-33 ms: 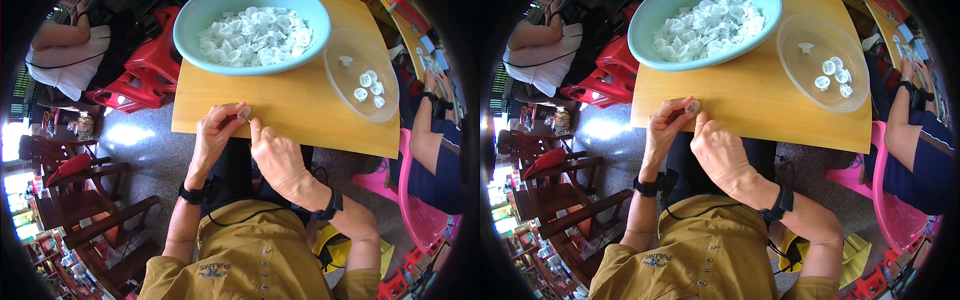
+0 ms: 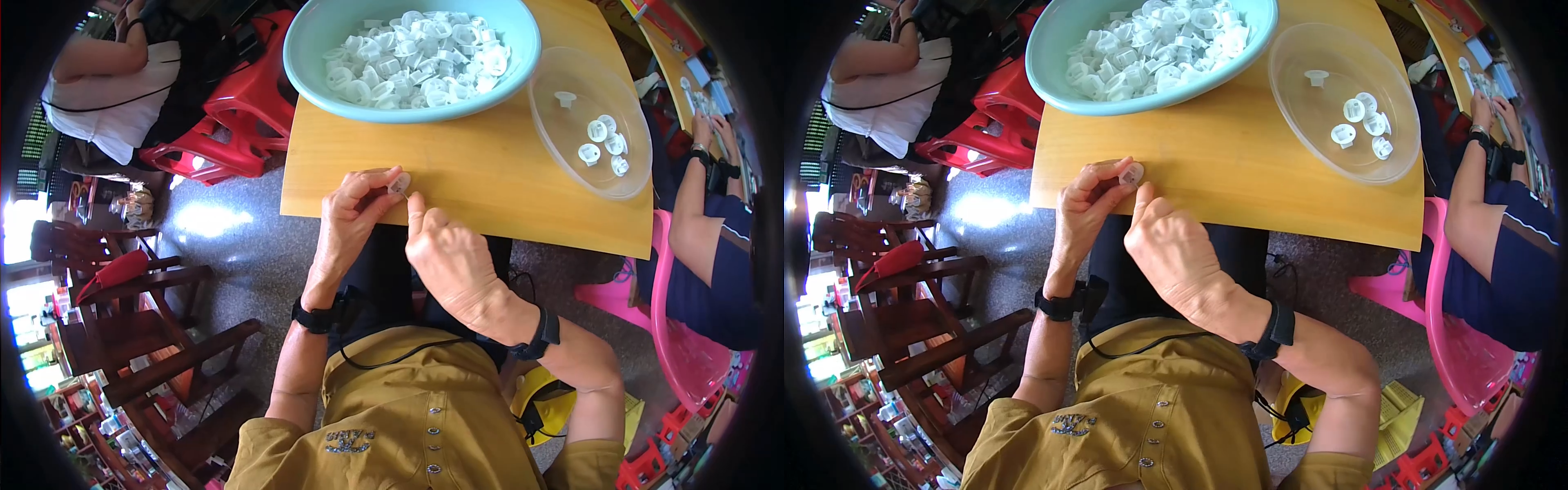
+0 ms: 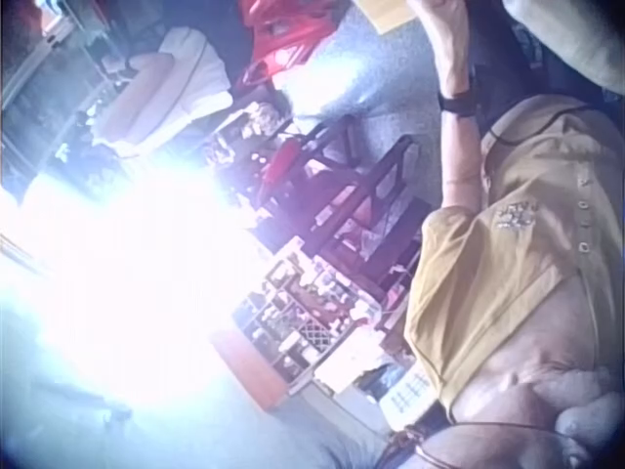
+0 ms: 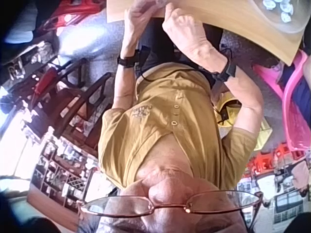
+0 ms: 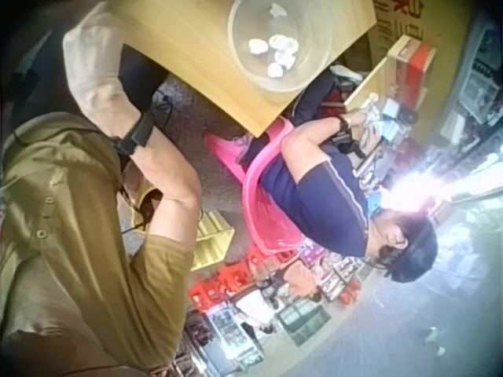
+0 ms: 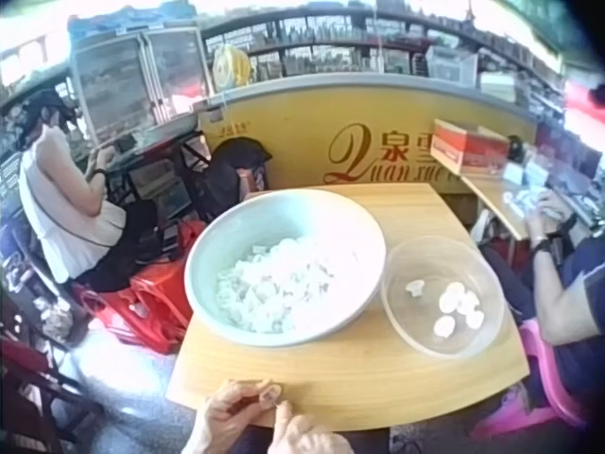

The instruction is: The person is assembling small white plastic components using a small tool to push or adjust parts.

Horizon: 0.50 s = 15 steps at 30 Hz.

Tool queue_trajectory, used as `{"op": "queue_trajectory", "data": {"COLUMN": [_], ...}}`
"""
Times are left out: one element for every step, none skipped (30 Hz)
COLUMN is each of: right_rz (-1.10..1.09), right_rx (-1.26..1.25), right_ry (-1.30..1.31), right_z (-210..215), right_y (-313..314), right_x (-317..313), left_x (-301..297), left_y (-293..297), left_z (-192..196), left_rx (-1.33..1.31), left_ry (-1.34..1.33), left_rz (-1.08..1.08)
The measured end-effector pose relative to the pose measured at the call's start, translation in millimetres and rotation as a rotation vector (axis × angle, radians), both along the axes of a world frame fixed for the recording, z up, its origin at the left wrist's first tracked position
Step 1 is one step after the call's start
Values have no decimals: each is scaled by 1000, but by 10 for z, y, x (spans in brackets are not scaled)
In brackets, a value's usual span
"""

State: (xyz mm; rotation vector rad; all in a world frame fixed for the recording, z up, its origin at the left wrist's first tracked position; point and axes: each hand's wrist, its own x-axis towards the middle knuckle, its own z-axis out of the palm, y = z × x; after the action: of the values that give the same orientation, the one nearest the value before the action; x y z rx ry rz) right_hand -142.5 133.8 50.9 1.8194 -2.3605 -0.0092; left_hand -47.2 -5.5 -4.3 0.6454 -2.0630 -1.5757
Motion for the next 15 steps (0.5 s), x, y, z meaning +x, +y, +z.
{"op": "queue_trajectory", "data": {"right_rz": [22,78,79,84,89,94,64,35,38,52,67,33,31,25,17], "right_rx": [45,84,81,41,1,-3,-55,-106,-107,-163,-217,-213,-211,-266,-322], "right_ry": [174,274,276,256,236,240,105,-30,-26,-143,-262,-331,-330,-372,-411], "right_z": [9,26,22,5,-13,-38,-68,-99,-135,-171,-186,-183,-193,-209,-214], "right_y": [-15,-27,-34,-40,-38,-29,-10,10,38,64,80,107,112,116,119], "right_x": [38,40,29,13,-2,-18,-45,-75,-123,-177,-213,-205,-204,-204,-205], "left_x": [-3,-8,-19,-29,-38,-39,-39,-33,-29,-21,-15,-9,-3,0,-6], "left_y": [-3,8,33,49,52,50,47,47,44,38,32,28,25,25,24], "left_z": [2,-9,-22,-26,-15,-2,8,11,7,0,-2,1,11,17,28], "left_rx": [-2,0,71,142,140,102,65,49,48,40,33,34,48,61,62], "left_ry": [4,6,55,105,109,85,60,58,63,54,44,45,25,4,5], "left_rz": [0,0,34,68,70,63,56,56,59,53,47,46,30,15,11]}}
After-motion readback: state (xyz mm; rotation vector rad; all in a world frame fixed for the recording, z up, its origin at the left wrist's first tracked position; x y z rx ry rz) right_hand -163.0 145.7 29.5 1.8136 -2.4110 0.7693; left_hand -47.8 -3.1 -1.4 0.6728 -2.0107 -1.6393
